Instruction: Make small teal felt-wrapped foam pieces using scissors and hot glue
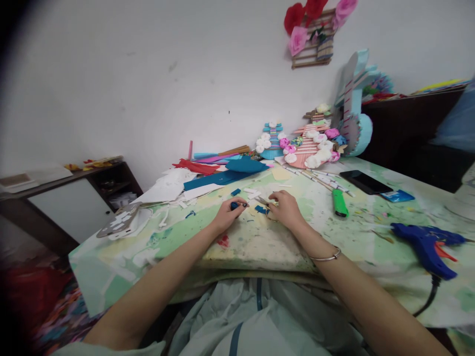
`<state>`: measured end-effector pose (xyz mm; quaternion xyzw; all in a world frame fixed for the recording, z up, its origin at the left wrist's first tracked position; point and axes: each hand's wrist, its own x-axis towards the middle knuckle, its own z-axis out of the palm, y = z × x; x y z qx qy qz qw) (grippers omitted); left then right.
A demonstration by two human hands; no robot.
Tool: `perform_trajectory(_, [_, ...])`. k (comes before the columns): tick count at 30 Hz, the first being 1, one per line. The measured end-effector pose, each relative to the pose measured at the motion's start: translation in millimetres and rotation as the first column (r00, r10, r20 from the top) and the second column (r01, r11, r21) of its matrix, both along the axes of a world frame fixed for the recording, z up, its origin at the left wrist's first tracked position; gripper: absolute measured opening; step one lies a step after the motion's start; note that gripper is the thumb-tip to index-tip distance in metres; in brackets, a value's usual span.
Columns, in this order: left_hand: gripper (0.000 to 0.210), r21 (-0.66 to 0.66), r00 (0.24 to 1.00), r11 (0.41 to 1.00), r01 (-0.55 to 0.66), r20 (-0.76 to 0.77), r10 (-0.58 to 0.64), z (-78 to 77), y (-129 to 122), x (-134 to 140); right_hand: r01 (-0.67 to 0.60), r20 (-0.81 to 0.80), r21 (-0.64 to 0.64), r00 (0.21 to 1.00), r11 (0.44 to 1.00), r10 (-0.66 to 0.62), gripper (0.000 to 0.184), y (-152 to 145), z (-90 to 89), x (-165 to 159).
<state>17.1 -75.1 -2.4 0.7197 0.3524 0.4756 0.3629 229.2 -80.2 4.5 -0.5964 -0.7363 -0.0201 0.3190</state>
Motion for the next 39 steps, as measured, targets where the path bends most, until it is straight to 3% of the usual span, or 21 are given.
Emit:
perform_trajectory(7, [0.017, -0.112, 0.993, 0.991, 0.075, 0.100, -0.064, -1.2, 0.0, -1.6, -0.111, -0.119, 0.104, 0.985, 0.988, 0.123, 0.011, 0.5, -2.6, -4.4])
perform_trajectory(13, [0.026, -0.221, 0.966, 0.963, 0.154, 0.236, -0.100, -11.2, 10.0, -0.8, -0.137, -0.196, 0.134, 0.967, 0.981, 0.162, 0.020, 3.6, -7.1, -3.1])
perform_trajectory(22, [0.038, -0.259, 0.968, 0.948, 0.188, 0.213, -0.133, -8.4, 1.4, 0.6, -0.284, -0.297, 0.158, 0.900, 0.946, 0.319, 0.025, 5.9, -10.4, -6.1])
perform_trajectory(29, [0.040, -0.295, 0.979, 0.948, 0.120, 0.195, -0.063, -9.9, 3.7, -1.3, -0.402, -0.317, 0.143, 0.847, 0.905, 0.426, 0.017, 5.4, -9.0, -8.3])
perform_trajectory(37, [0.042, -0.321, 0.983, 0.944, 0.070, 0.185, -0.010, -12.2, 10.6, 3.7, -0.386, -0.284, 0.083, 0.875, 0.919, 0.393, 0.006, 14.6, -14.7, -0.9])
perform_trajectory(39, [0.040, -0.327, 0.986, 0.944, 0.043, 0.167, 0.013, -12.5, 10.8, 5.4, -0.381, -0.270, 0.051, 0.885, 0.923, 0.380, 0.015, 15.3, -17.7, 3.3])
